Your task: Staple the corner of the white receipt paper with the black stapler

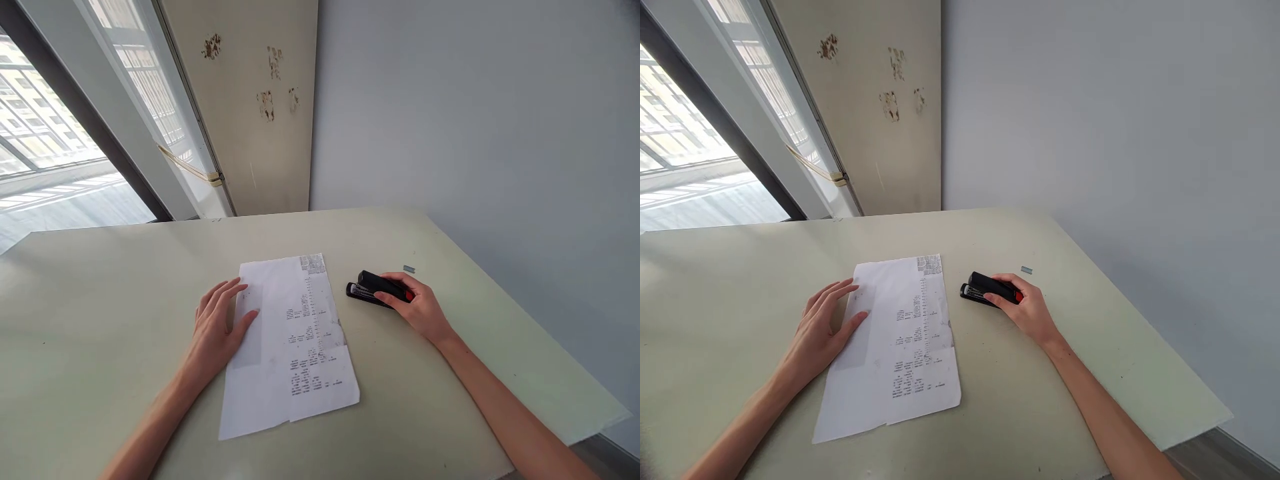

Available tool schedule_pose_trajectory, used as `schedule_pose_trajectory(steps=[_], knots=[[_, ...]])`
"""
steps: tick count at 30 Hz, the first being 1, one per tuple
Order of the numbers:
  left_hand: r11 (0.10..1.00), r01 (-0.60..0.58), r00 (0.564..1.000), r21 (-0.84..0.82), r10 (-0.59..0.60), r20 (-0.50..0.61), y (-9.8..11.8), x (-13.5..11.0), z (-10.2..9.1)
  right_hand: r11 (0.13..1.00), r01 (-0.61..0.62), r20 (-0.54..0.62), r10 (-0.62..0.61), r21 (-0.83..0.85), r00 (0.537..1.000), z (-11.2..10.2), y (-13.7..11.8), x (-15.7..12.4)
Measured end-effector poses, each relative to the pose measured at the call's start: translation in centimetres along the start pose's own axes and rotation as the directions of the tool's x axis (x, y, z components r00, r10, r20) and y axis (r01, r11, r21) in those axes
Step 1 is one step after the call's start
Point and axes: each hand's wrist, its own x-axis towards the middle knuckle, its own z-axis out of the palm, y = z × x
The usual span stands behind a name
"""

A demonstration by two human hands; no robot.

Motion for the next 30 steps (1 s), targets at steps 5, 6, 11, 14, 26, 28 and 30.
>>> schedule_pose_trajectory(steps=[5, 6, 11, 14, 26, 28, 30], knots=[[0.997, -0.07, 0.988, -0.019, 0.067, -0.138, 1.1, 0.4, -1.7, 0.993, 0.097, 0.103, -0.089, -0.067, 0.991, 0.2, 0.0, 0.1], [0.996, -0.083, 0.987, -0.022, 0.079, -0.143, 1.5, 0.8, -1.8, 0.989, 0.123, 0.122, -0.112, -0.079, 0.986, 0.4, -0.2, 0.1], [0.994, -0.103, 0.995, 0.021, 0.103, 0.006, 2.3, 4.5, 0.0, 0.976, 0.202, 0.246, -0.178, -0.077, 0.953, 1.3, -1.3, 0.6], [0.996, -0.071, 0.994, 0.059, 0.065, 0.09, 2.6, 6.9, 2.3, 0.973, 0.218, 0.305, -0.186, -0.076, 0.934, 1.7, -1.9, 1.5], [0.996, -0.003, 0.999, 0.094, -0.002, 0.051, 3.3, 9.3, 5.2, 0.96, 0.252, 0.229, -0.22, -0.122, 0.948, 2.9, -1.2, 1.0], [0.997, 0.018, 0.999, 0.073, -0.021, 0.043, 3.1, 9.1, 5.0, 0.964, 0.239, 0.232, -0.208, -0.118, 0.95, 2.9, -1.3, 0.9], [0.999, 0.034, 0.998, 0.039, -0.036, 0.045, 3.0, 8.9, 4.7, 0.963, 0.237, 0.233, -0.204, -0.124, 0.951, 3.0, -1.3, 0.9]])
